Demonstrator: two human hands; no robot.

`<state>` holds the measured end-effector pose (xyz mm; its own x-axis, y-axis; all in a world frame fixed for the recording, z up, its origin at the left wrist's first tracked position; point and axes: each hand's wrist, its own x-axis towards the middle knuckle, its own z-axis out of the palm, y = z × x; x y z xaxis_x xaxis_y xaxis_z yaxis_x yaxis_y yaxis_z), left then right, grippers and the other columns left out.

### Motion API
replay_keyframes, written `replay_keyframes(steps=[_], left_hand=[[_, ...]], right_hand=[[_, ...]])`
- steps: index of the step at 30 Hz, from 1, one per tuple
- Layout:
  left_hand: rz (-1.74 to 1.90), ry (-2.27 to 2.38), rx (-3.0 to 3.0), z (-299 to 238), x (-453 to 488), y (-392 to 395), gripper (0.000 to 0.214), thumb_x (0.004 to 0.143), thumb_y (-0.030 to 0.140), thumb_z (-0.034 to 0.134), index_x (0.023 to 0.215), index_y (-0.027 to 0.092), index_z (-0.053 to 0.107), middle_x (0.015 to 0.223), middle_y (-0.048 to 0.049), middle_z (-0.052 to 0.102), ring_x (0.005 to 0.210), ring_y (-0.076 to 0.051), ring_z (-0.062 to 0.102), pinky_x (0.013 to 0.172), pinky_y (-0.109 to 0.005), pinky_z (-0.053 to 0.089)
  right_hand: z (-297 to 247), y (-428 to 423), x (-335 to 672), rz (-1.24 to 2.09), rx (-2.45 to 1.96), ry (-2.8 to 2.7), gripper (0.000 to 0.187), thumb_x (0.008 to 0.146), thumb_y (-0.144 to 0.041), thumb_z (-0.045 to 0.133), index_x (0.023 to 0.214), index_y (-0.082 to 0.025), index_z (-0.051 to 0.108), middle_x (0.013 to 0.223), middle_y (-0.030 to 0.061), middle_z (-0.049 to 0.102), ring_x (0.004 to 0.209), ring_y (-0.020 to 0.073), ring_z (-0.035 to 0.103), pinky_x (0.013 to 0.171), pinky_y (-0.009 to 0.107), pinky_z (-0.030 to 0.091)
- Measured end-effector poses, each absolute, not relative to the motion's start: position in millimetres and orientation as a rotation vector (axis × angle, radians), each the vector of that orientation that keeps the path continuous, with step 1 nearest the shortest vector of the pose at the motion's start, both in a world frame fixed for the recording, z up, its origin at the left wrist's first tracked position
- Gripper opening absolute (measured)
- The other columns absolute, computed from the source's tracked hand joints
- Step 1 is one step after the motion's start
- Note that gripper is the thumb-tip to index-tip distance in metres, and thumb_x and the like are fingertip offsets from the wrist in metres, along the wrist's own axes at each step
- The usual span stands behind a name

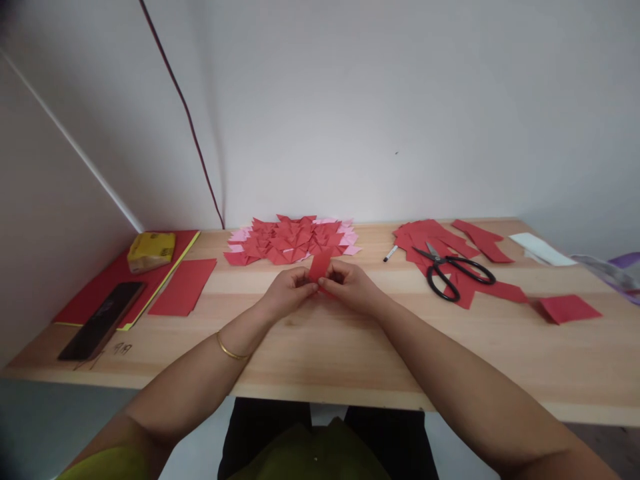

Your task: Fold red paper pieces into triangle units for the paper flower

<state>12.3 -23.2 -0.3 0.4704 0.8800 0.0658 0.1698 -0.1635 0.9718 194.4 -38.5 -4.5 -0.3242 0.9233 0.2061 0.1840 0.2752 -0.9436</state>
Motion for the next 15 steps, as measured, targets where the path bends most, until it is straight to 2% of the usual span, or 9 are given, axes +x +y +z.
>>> replay_keyframes(steps=[7, 12, 15], left_hand=[[0.902, 0.925, 1.485, -3.6, 12.8, -22.8, 0.019, 0.073, 0.032, 0.065, 0.075, 0.014, 0.061, 0.066, 0.0002, 0.060, 0.060, -0.011, 0.051, 0.060, -0.023, 0.038], [0.894, 0.941, 1.544, 1.4, 12.5, -24.8, 0.018, 0.071, 0.031, 0.066, 0.069, 0.015, 0.060, 0.063, 0.0025, 0.054, 0.058, -0.009, 0.045, 0.058, -0.023, 0.034], [0.877, 0.924, 1.547, 3.7, 12.1, -25.6, 0.019, 0.072, 0.032, 0.066, 0.070, 0.015, 0.060, 0.065, 0.0022, 0.055, 0.060, -0.010, 0.045, 0.060, -0.023, 0.035]], right_hand=[[-3.6, -38.1, 195.4, 1.116, -1.033, -1.700, 0.025, 0.081, -0.039, 0.062, 0.072, -0.017, 0.055, 0.070, -0.0008, 0.051, 0.062, 0.0116, 0.044, 0.057, 0.025, 0.036], [-1.5, -38.6, 193.4, 1.197, -0.957, -1.700, 0.022, 0.080, -0.035, 0.063, 0.093, -0.018, 0.062, 0.086, 0.0031, 0.059, 0.074, 0.0152, 0.054, 0.066, 0.028, 0.044], [-0.6, -38.9, 192.2, 1.212, -0.971, -1.686, 0.023, 0.079, -0.034, 0.063, 0.096, -0.018, 0.062, 0.088, 0.0038, 0.061, 0.077, 0.0163, 0.056, 0.068, 0.029, 0.046]])
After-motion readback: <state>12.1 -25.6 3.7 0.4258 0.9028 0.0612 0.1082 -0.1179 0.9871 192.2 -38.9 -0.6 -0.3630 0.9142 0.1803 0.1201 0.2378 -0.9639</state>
